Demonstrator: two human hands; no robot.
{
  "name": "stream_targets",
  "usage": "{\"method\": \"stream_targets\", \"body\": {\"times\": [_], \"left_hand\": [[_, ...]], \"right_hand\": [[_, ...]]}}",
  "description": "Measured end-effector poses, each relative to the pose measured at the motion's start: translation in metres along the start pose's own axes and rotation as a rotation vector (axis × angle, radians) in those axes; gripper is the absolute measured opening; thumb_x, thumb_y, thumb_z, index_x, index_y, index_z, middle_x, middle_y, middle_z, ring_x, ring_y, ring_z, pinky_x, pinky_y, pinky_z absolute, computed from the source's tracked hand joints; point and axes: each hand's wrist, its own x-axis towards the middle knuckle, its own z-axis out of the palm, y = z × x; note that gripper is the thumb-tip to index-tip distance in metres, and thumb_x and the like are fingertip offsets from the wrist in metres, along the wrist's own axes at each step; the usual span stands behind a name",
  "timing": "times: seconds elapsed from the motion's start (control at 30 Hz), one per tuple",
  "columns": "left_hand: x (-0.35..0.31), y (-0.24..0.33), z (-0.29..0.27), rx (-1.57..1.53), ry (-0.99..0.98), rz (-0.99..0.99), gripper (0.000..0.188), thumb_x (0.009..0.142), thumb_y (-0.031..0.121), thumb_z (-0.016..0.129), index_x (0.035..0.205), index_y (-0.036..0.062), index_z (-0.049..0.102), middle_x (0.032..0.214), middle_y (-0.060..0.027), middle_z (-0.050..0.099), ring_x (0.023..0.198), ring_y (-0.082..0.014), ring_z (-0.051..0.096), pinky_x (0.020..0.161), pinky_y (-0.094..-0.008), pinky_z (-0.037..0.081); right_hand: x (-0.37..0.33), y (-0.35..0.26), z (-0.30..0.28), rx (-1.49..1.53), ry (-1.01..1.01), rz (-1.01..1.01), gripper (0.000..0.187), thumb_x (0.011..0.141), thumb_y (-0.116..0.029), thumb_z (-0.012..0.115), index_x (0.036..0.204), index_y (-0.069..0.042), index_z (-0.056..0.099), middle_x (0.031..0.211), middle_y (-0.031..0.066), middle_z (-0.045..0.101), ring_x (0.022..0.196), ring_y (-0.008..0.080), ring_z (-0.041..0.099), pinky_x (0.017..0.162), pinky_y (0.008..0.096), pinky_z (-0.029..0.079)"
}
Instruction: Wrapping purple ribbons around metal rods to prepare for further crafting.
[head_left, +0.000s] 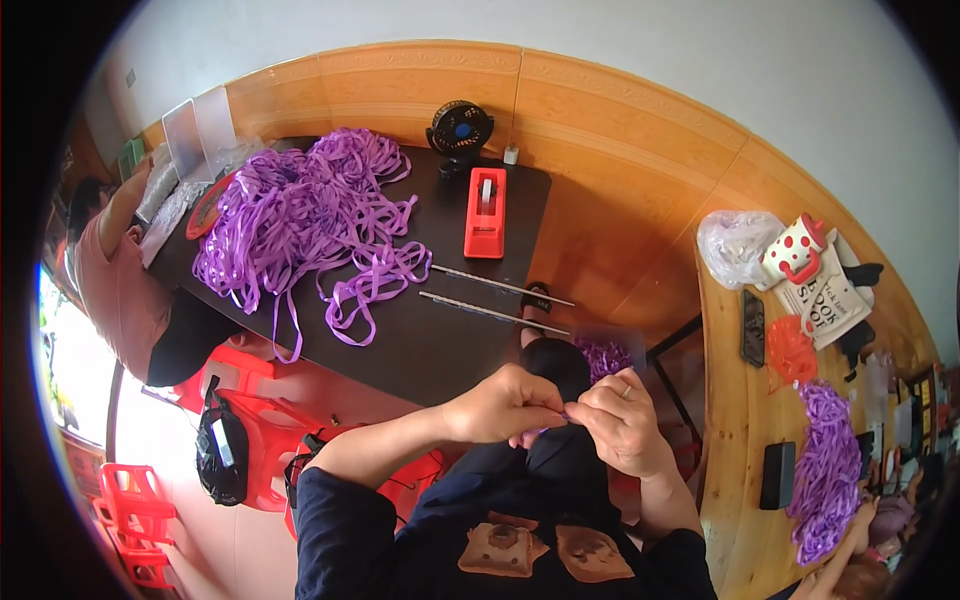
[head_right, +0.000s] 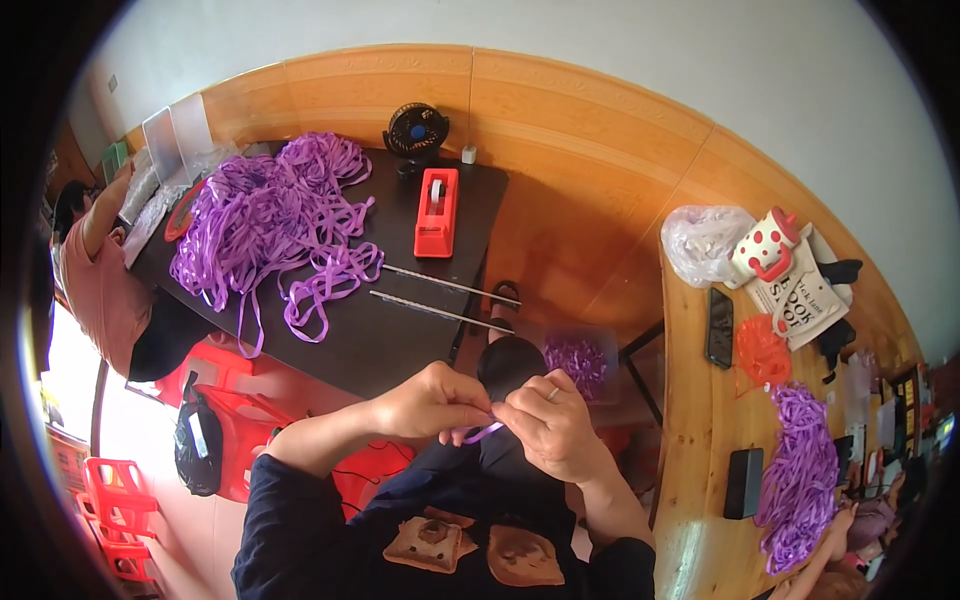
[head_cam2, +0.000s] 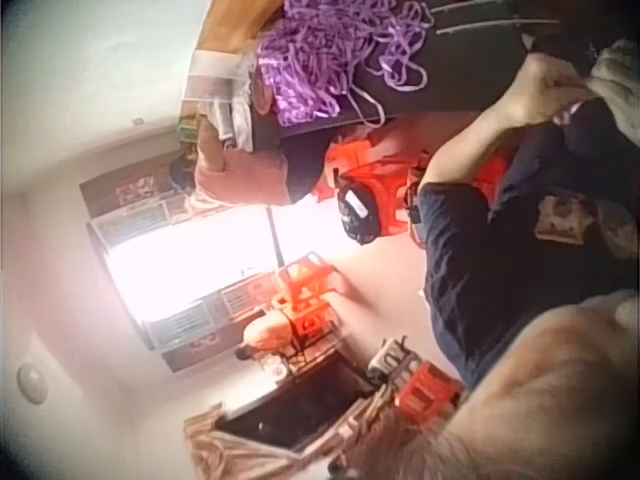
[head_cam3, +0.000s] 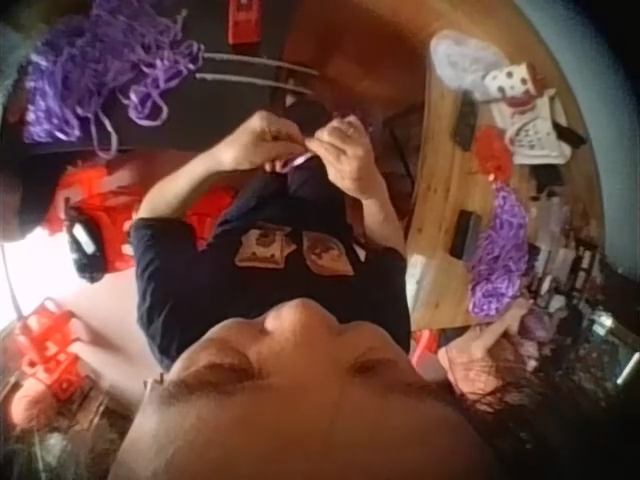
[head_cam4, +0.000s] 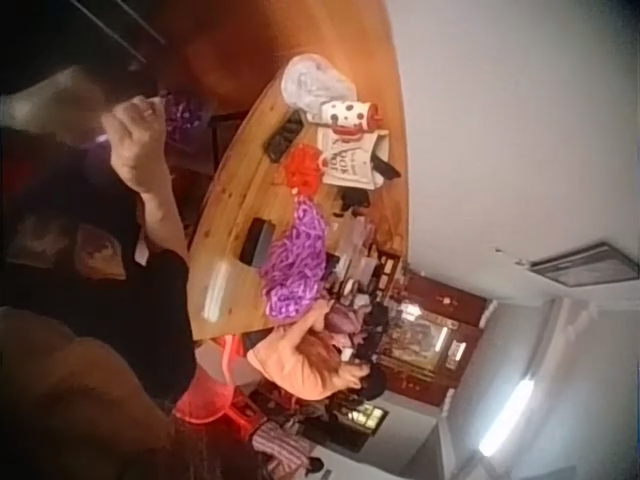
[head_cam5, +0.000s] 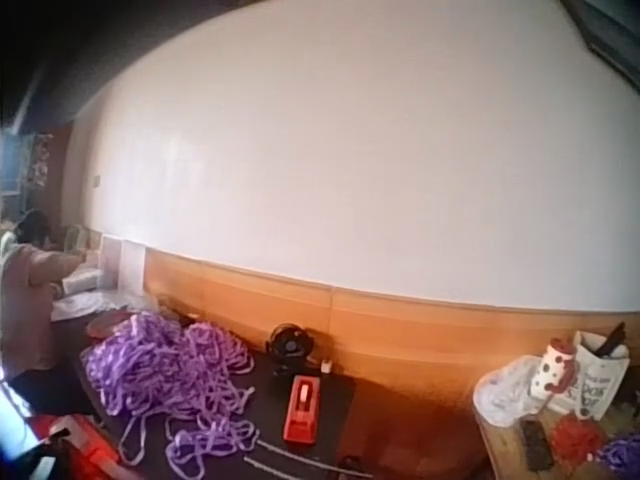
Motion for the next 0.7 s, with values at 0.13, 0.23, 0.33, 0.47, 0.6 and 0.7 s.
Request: {"method": "stream_targets", "body": {"times": [0.13,0.23,0.33,0.47,0.6,0.7], "left_hand": [[0.000,-0.026,0.011,0.866,0.294,0.675,0.018,0.077,0.001,0.062,0.094,-0.0040,0.062,0.066,-0.0124,0.056,0.060,-0.0281,0.061,0.049,-0.0327,0.046],[-0.007,-0.028,0.022,1.222,0.386,0.692,0.029,0.073,-0.002,0.062,0.102,-0.0059,0.060,0.069,-0.0121,0.057,0.062,-0.0286,0.060,0.051,-0.0358,0.048],[0.001,-0.033,0.021,0.976,0.431,0.628,0.030,0.076,0.002,0.065,0.104,-0.0065,0.060,0.066,-0.0131,0.057,0.058,-0.0266,0.059,0.050,-0.0327,0.048],[0.002,-0.020,0.002,-0.053,0.221,0.009,0.033,0.086,0.009,0.064,0.113,-0.0081,0.058,0.063,-0.0082,0.060,0.050,-0.0171,0.060,0.048,-0.0257,0.049],[0.007,-0.020,-0.016,-0.406,-0.054,-0.117,0.024,0.088,0.005,0.062,0.109,-0.0072,0.062,0.065,-0.0069,0.060,0.057,-0.0150,0.063,0.047,-0.0230,0.048],[0.012,-0.028,-0.016,-0.467,-0.082,-0.129,0.021,0.090,0.010,0.061,0.104,-0.0061,0.063,0.064,-0.0066,0.060,0.053,-0.0157,0.062,0.044,-0.0235,0.048]], "right_hand": [[-0.003,-0.005,0.009,-0.009,0.002,0.154,0.014,0.068,0.003,0.068,0.080,-0.002,0.063,0.073,0.0046,0.054,0.064,0.0209,0.053,0.058,0.0322,0.036],[-0.008,-0.008,0.025,0.171,0.121,0.348,0.012,0.071,0.005,0.067,0.079,-0.002,0.061,0.070,0.0078,0.055,0.063,0.0246,0.055,0.057,0.0334,0.037],[-0.014,0.001,0.036,0.278,0.166,0.406,0.013,0.073,0.006,0.067,0.082,-0.002,0.063,0.070,0.0089,0.058,0.062,0.0262,0.057,0.056,0.0339,0.039],[-0.016,0.008,0.023,0.318,0.164,0.325,0.015,0.073,0.007,0.068,0.086,0.000,0.065,0.072,0.0079,0.060,0.065,0.0219,0.057,0.062,0.0302,0.042],[-0.009,0.010,0.018,0.279,0.154,0.227,0.019,0.073,0.006,0.066,0.090,-0.003,0.065,0.073,0.0061,0.060,0.065,0.0216,0.057,0.061,0.0316,0.040],[-0.007,0.013,0.015,0.262,0.146,0.172,0.022,0.071,0.007,0.066,0.091,-0.003,0.066,0.074,0.0048,0.061,0.066,0.0210,0.057,0.060,0.0315,0.039]]}}
